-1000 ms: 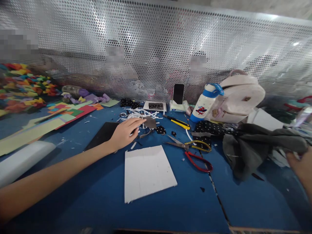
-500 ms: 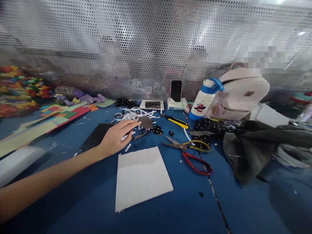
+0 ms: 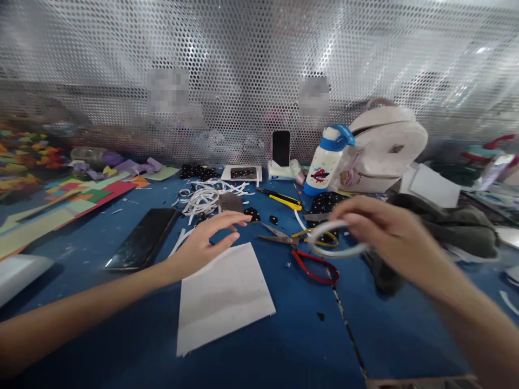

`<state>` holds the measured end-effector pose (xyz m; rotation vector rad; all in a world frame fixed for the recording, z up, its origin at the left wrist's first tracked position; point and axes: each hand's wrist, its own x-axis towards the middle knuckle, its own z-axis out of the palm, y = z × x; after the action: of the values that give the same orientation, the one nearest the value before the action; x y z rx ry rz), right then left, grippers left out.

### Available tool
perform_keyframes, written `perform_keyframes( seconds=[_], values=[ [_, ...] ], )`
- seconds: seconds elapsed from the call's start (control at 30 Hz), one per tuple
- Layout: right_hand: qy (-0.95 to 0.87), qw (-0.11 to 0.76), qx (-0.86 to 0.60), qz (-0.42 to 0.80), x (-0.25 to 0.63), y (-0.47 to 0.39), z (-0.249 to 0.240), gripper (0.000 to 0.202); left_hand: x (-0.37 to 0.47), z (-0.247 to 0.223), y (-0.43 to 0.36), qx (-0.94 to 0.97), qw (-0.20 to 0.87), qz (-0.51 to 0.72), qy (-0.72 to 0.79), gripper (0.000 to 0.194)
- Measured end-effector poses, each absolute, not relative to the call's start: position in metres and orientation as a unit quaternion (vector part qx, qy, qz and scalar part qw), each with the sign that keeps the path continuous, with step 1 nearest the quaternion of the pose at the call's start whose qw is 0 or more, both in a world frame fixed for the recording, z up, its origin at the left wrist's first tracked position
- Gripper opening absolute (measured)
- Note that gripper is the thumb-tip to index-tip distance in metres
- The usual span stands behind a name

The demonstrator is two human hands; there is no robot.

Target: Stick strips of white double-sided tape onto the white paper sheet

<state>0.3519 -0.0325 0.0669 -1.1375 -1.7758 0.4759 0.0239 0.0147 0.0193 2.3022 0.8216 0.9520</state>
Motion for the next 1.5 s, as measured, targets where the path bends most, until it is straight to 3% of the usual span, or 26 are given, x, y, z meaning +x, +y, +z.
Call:
perform_keyframes(
  seconds=[0.07, 0.13, 0.27, 0.37, 0.53, 0.73, 1.07, 1.5],
  values=[
    [-0.719, 0.437, -0.435, 0.319, 0.315, -0.020, 0.078, 0.014, 0.032, 0.018, 0.011, 0.831, 0.327, 0.349, 0.283, 0.043],
    [-0.703, 0.461, -0.372, 0.393, 0.278, -0.003, 0.069, 0.015, 0.037, 0.016, 0.012, 0.804, 0.380, 0.372, 0.264, 0.049],
    [-0.661, 0.513, -0.281, 0.470, 0.226, 0.023, 0.030, 0.014, 0.032, 0.010, 0.028, 0.750, 0.422, 0.423, 0.283, 0.034],
    [-0.654, 0.498, -0.247, 0.513, 0.214, 0.026, 0.010, 0.020, 0.024, 0.008, 0.040, 0.741, 0.418, 0.434, 0.296, 0.032],
    [-0.719, 0.451, -0.264, 0.458, 0.218, 0.017, 0.002, 0.037, 0.019, 0.010, 0.045, 0.742, 0.398, 0.449, 0.298, 0.030],
    [-0.760, 0.422, -0.273, 0.413, 0.219, 0.009, -0.001, 0.030, 0.018, 0.006, 0.047, 0.735, 0.400, 0.444, 0.320, 0.031],
    [-0.836, 0.400, -0.267, 0.265, 0.222, 0.008, -0.005, 0.030, 0.022, -0.003, 0.052, 0.639, 0.613, 0.386, 0.258, 0.043],
    [-0.868, 0.373, -0.257, 0.203, 0.221, 0.008, -0.004, 0.028, 0.026, 0.005, 0.041, 0.559, 0.672, 0.416, 0.251, 0.057]
  ],
)
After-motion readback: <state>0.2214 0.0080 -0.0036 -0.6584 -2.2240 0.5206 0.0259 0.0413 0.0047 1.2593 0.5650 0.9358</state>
